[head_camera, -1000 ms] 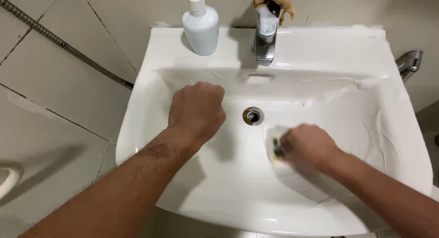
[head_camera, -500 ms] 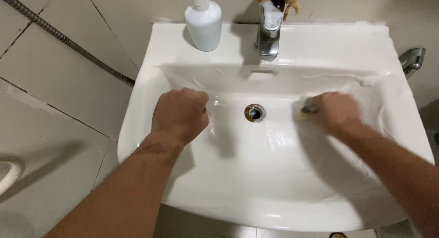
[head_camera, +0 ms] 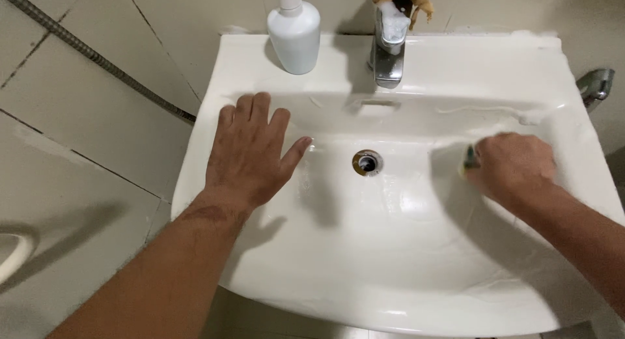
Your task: Scrubbing a bathroom sink with a sponge and soapy water.
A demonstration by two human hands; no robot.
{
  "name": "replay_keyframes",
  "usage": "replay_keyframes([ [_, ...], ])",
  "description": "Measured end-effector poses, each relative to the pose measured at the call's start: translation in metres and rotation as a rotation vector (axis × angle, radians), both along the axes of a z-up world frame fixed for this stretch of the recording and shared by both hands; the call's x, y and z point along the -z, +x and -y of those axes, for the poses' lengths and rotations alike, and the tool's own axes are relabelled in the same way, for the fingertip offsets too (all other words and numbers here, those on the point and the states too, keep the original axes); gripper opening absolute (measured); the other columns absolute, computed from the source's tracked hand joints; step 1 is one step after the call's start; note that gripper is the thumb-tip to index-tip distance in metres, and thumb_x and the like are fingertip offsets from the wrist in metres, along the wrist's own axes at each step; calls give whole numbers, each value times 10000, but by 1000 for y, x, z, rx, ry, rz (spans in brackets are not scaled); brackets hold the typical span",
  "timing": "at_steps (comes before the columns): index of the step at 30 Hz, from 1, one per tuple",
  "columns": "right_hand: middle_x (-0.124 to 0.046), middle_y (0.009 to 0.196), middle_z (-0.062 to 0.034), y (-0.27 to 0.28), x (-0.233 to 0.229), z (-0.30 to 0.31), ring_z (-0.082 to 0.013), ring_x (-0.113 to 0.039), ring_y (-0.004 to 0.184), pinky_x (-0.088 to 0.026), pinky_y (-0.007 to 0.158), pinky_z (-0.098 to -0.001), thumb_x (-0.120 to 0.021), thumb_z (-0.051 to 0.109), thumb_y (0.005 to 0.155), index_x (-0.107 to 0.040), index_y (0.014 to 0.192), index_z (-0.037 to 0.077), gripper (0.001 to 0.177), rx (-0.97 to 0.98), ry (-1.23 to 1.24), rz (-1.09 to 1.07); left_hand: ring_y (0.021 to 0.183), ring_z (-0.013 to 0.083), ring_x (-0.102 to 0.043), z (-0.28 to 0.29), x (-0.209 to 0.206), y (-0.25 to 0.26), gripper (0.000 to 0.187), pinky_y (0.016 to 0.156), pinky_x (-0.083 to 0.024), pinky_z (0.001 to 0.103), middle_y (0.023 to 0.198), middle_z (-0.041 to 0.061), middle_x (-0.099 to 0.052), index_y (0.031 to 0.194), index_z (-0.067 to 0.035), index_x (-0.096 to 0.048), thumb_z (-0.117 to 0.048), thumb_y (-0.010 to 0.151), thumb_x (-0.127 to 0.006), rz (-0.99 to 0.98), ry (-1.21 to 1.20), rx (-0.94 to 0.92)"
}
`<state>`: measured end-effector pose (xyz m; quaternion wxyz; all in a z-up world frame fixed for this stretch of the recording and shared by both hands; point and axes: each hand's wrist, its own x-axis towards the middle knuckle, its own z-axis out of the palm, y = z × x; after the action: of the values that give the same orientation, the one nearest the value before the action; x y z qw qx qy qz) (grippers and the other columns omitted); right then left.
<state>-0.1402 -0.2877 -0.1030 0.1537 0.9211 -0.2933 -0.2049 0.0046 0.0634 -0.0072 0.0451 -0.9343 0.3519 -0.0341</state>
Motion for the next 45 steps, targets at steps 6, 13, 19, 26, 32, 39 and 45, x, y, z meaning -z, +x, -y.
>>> replay_keyframes([
  [6,-755,913,-74,14,30,-22,-171,-714,617,-630,573,-349,-672,430,955,-753,1123,168,321,-190,168,185,1540,354,-52,-12,44,21,884,1243,0,481,1645,254,-149,1566,-10,-299,-700,1023,-195,202,-195,79],
  [13,-793,838,-34,-24,-41,-71,-122,-689,659,-608,660,-297,-724,416,915,-813,998,222,229,-134,389,-187,1529,361,-31,-17,52,31,881,1233,-21,468,1643,267,-115,1561,-18,-261,-704,1015,-176,142,-119,26],
  [19,-781,779,-60,19,5,8,-135,-676,589,-604,520,-297,-728,395,952,-792,991,138,268,-33,-14,-37,1523,364,-25,-23,40,30,887,1214,-33,468,1636,256,-108,1550,-5,-270,-693,999,-173,90,-123,-15],
  [26,-752,891,-82,61,32,-48,-166,-660,560,-575,467,-328,-616,343,1027,-755,1181,213,245,-176,189,336,1527,366,-31,-24,37,34,859,1233,-37,469,1632,271,-124,1533,-2,-318,-678,1020,-185,137,-93,-7],
  [32,-785,879,-72,14,4,-78,-151,-684,645,-591,536,-305,-671,291,969,-785,1035,192,165,-147,339,24,1531,370,-36,-15,37,32,864,1233,-34,466,1629,274,-143,1527,7,-335,-678,1021,-190,112,-137,13],
  [39,-754,870,-58,-23,-26,-9,-134,-698,603,-629,519,-289,-687,307,978,-785,1105,203,192,-4,28,-85,1534,378,-58,-17,34,31,859,1240,-43,471,1624,280,-159,1512,7,-378,-680,1027,-202,135,-136,28],
  [45,-767,946,-68,21,23,12,-166,-699,577,-613,501,-320,-600,247,1044,-730,1258,299,256,-141,20,234,1534,377,-85,-17,33,29,834,1242,-53,473,1618,288,-195,1493,13,-417,-655,1044,-200,177,-179,59],
])
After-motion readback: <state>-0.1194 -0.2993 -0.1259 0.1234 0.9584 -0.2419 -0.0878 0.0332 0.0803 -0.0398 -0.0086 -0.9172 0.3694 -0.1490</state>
